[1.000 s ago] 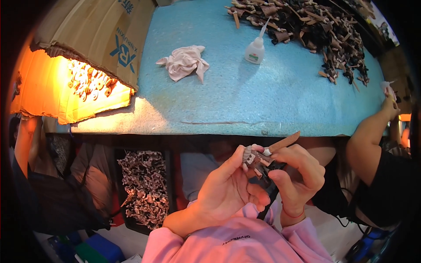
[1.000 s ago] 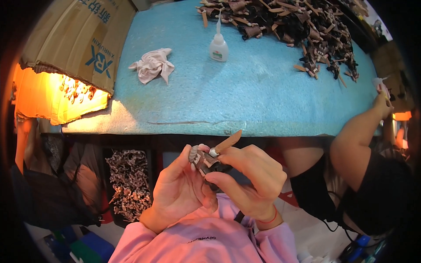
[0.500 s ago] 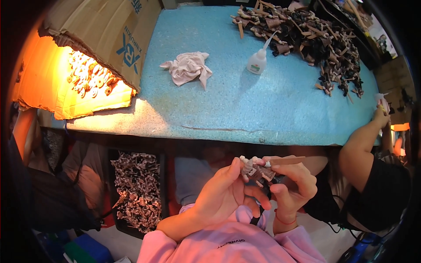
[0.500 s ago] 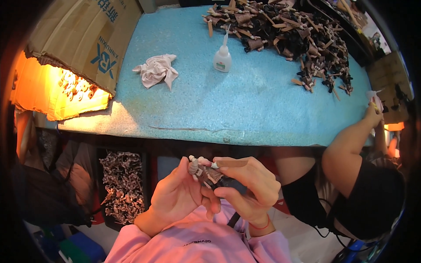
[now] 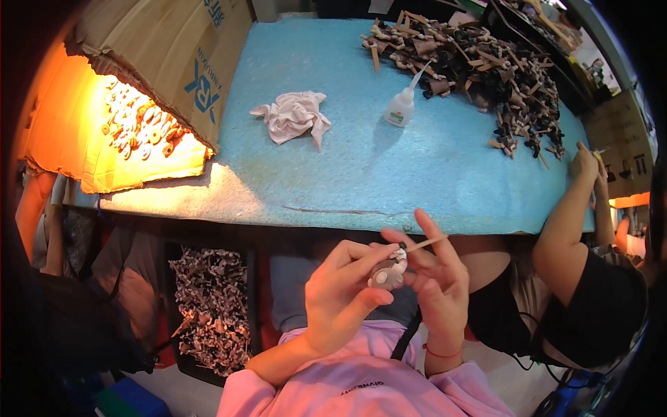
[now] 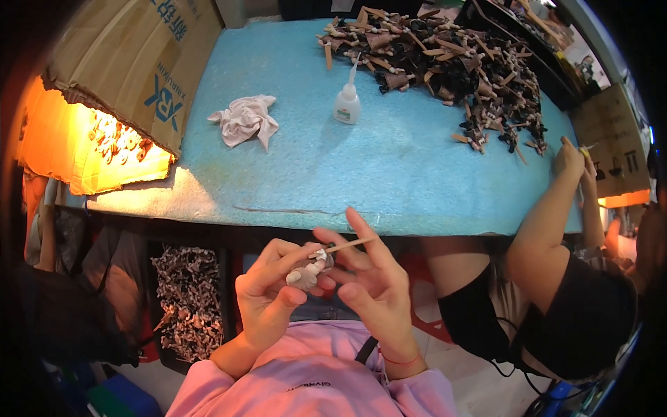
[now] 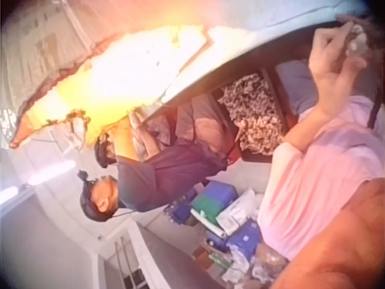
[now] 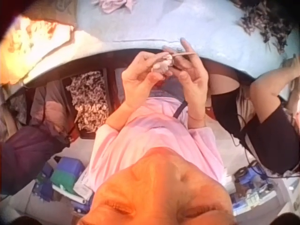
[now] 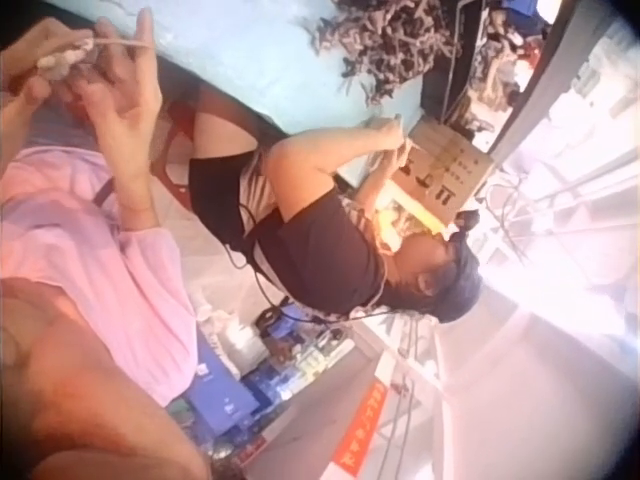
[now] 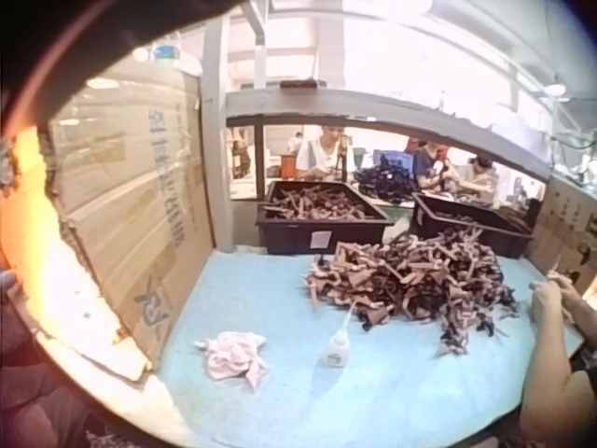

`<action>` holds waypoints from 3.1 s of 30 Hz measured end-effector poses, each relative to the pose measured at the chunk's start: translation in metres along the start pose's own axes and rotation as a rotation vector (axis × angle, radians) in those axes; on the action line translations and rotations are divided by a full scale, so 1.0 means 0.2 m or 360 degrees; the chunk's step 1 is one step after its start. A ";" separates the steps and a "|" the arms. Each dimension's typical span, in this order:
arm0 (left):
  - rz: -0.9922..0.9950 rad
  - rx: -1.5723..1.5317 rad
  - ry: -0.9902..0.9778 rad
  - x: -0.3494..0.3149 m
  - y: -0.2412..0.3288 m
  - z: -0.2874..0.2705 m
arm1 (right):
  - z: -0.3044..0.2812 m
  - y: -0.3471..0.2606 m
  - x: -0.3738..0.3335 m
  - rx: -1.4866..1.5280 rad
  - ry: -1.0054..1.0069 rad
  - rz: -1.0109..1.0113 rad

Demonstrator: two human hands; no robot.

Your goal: The person assembles small plastic toy figurines by gluing figurine parts together with a glue bottle.

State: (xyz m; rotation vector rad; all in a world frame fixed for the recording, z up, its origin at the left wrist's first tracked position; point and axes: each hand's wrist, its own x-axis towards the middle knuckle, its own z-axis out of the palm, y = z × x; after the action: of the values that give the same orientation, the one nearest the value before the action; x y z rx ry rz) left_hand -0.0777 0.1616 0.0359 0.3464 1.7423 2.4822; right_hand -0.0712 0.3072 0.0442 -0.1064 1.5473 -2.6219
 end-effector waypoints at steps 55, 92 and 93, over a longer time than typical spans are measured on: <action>0.0847 0.0922 -0.0145 0.02 0.08 0.01 | -0.04 0.21 0.11 0.0773 -0.0623 -0.0290; -0.1012 -0.1535 -0.0103 0.01 -0.01 -0.05 | 0.06 -0.02 0.08 -0.1603 0.0249 -0.0903; -0.1050 -0.1527 -0.0093 0.01 -0.01 -0.05 | 0.06 -0.02 0.08 -0.1610 0.0277 -0.0919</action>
State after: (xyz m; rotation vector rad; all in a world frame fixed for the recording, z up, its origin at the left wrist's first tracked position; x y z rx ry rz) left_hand -0.0828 0.1530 0.0310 -0.2084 0.3668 2.3731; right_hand -0.0861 0.2977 0.0534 -0.4503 3.1196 -1.8453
